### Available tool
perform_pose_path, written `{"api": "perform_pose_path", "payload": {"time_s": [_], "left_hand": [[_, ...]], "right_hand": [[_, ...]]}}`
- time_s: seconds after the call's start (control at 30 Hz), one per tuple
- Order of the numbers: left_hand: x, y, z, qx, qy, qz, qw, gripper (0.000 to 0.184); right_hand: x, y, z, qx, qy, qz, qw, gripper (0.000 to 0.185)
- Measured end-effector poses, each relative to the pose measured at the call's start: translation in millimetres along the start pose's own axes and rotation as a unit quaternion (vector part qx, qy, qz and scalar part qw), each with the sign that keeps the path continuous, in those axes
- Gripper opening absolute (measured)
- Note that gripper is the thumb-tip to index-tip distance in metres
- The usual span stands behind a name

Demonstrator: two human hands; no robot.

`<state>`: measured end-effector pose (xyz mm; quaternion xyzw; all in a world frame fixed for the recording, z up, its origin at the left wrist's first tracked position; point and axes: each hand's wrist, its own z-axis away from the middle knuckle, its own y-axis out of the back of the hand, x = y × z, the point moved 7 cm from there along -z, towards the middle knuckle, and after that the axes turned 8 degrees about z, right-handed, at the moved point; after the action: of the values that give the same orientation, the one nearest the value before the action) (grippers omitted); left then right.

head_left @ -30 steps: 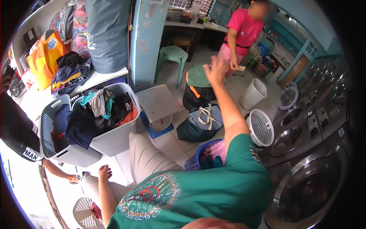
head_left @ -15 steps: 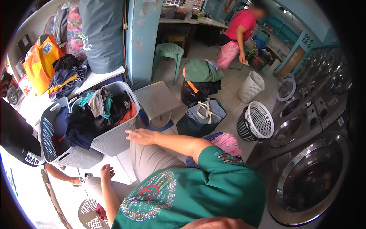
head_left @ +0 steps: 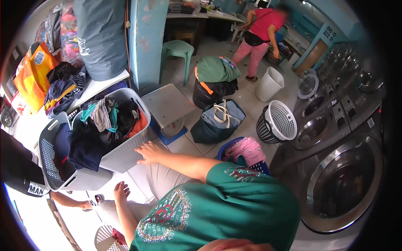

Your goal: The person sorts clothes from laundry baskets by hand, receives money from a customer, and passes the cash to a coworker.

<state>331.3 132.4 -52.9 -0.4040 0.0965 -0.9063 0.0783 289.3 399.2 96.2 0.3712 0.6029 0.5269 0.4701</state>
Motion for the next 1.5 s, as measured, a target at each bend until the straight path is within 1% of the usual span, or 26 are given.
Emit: {"api": "perform_pose_path", "payload": {"time_s": [0.07, 0.1, 0.17, 0.4, 0.47, 0.5, 0.63, 0.7, 0.73, 0.8, 0.83, 0.9, 1.1, 1.5], "left_hand": [[-2, 2, 1, 0.007, 0.007, 0.002, 1.0, 0.025], [-2, 1, 1, -0.005, 0.006, 0.003, 1.0, 0.025], [-3, 0, 0, -0.005, 0.01, -0.006, 1.0, 0.026], [-6, -3, -4, -0.017, 0.01, -0.023, 1.0, 0.027], [-6, -3, -3, -0.017, 0.01, -0.027, 0.999, 0.028], [-6, -3, -2, -0.017, 0.01, -0.028, 0.999, 0.028], [-7, 1, -2, 0.002, 0.015, -0.039, 0.999, 0.028], [-9, 3, -3, 0.006, 0.017, -0.046, 0.999, 0.028], [-8, 3, -3, 0.01, 0.015, -0.048, 0.999, 0.028], [-10, 4, -3, 0.026, 0.018, -0.037, 0.999, 0.027], [-10, 4, -3, 0.029, 0.016, -0.036, 0.999, 0.027], [-11, 5, -3, 0.034, 0.021, -0.054, 0.998, 0.027], [-11, 5, -2, 0.042, 0.017, -0.094, 0.995, 0.03], [-18, 0, -6, 0.032, 0.032, -0.184, 0.982, 0.031]], "right_hand": [[-5, -4, -1, -0.015, 0.019, 0.013, 1.0, 0.065], [-5, -4, -1, -0.015, 0.013, 0.011, 1.0, 0.065], [-6, -3, 0, 0.001, 0.026, -0.002, 1.0, 0.061], [0, -3, -1, 0.019, 0.021, -0.011, 1.0, 0.056], [-1, -1, 0, 0.039, 0.024, -0.013, 0.999, 0.055], [0, -3, -2, 0.024, 0.019, -0.013, 0.999, 0.054], [-1, 1, -2, 0.032, 0.018, 0.002, 0.999, 0.051], [0, -1, -3, 0.0, 0.01, 0.004, 1.0, 0.053], [0, -3, -2, 0.001, 0.012, 0.001, 1.0, 0.053], [4, 1, -1, 0.04, -0.012, -0.013, 0.999, 0.052], [5, -1, -3, 0.041, -0.009, -0.013, 0.999, 0.052], [13, -5, -6, 0.037, -0.036, -0.042, 0.998, 0.05], [15, -4, -7, 0.007, -0.043, -0.04, 0.998, 0.05], [19, -10, -10, 0.029, -0.059, -0.05, 0.997, 0.049]]}}
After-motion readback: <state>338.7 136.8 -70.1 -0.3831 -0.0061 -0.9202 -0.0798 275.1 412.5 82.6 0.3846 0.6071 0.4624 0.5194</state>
